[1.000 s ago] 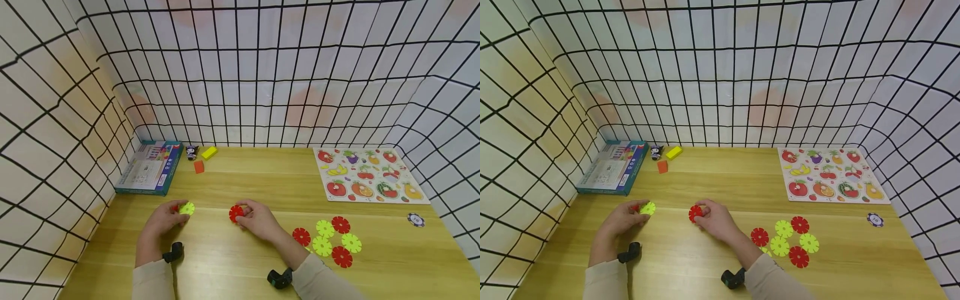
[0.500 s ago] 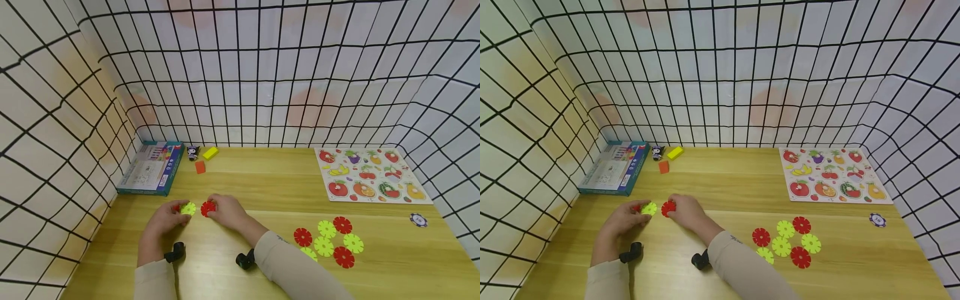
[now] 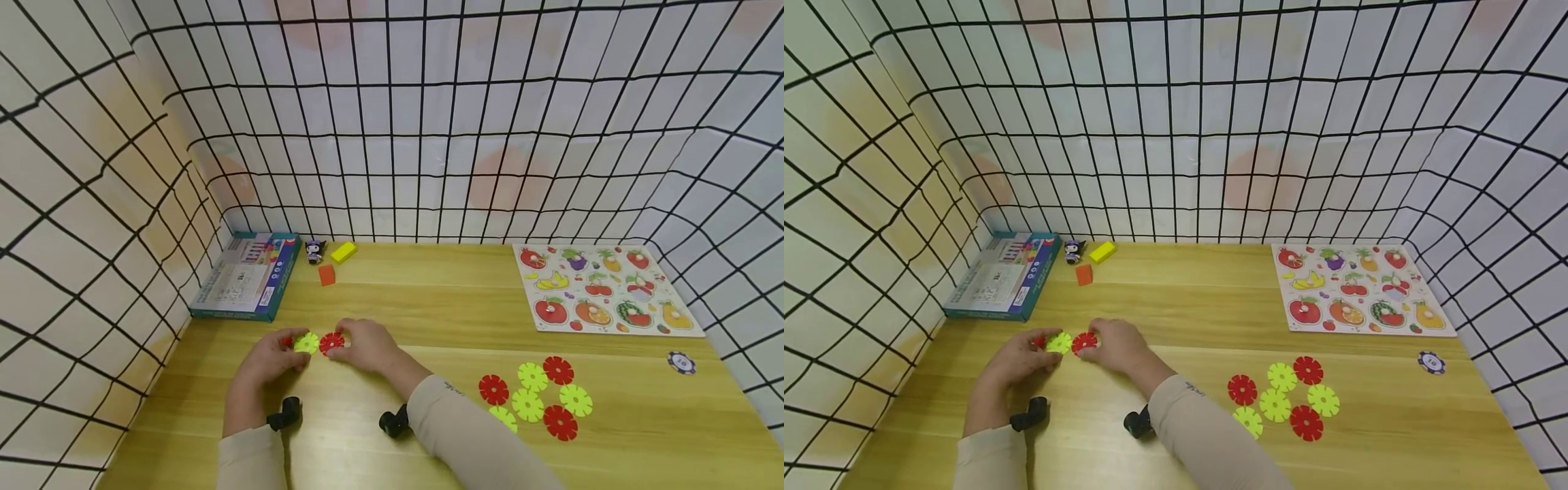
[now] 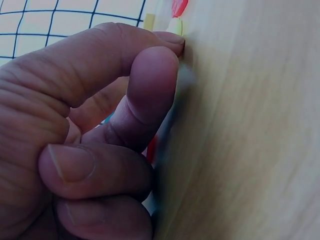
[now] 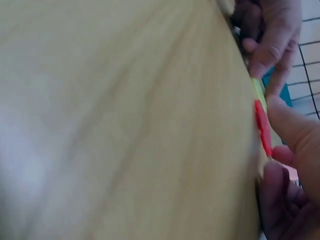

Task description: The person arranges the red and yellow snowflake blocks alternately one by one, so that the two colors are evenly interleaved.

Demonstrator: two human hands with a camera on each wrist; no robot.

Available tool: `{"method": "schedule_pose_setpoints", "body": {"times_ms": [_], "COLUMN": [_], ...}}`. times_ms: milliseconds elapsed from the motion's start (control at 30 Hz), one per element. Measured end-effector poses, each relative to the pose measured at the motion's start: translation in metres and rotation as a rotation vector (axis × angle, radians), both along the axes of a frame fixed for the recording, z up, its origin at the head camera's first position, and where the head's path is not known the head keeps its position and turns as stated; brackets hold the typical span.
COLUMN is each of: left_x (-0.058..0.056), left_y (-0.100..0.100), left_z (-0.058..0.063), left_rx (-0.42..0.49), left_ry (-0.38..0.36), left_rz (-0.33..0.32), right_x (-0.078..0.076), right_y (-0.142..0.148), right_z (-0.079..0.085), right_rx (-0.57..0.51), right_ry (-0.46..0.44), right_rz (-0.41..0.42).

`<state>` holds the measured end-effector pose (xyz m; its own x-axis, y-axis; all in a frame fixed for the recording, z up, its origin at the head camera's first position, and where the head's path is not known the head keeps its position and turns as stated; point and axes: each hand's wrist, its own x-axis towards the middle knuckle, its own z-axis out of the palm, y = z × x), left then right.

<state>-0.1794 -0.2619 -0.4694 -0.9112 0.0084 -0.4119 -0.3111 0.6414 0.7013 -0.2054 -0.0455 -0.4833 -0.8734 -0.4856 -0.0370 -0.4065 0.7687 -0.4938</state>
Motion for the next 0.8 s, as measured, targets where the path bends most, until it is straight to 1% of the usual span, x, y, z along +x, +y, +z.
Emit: {"method": "schedule_pose_setpoints", "body": {"times_ms": [167,333,400,500,600,700,800], "left_x": [0.001,0.002,0.001,0.001,0.001,0.000,0.001], "left_y": [-0.002,-0.001,0.000,0.004,0.011,0.020,0.026], "left_z": [0.000,0.001,0.001,0.001,-0.001,-0.002,-0.003], "left_rx": [0.009,0.034,0.031,0.045,0.109,0.177,0.219], "left_ry": [0.015,0.021,0.020,0.029,0.025,-0.005,-0.044], "left_rz": [-0.001,-0.009,-0.011,-0.003,-0.010,-0.027,-0.043], "right_x": [-0.001,0.001,0.001,0.002,0.006,0.018,0.035], "right_y": [0.004,0.005,0.006,0.010,0.021,0.037,0.057], "right_z": [-0.003,-0.002,-0.001,-0.003,-0.003,0.003,0.009], "right_rx": [-0.041,-0.039,-0.054,-0.153,-0.300,-0.395,-0.431], "right_ry": [-0.002,0.016,0.005,-0.064,-0.180,-0.267,-0.313], "right_rz": [0.028,0.027,0.019,-0.012,-0.054,-0.060,-0.032]}}
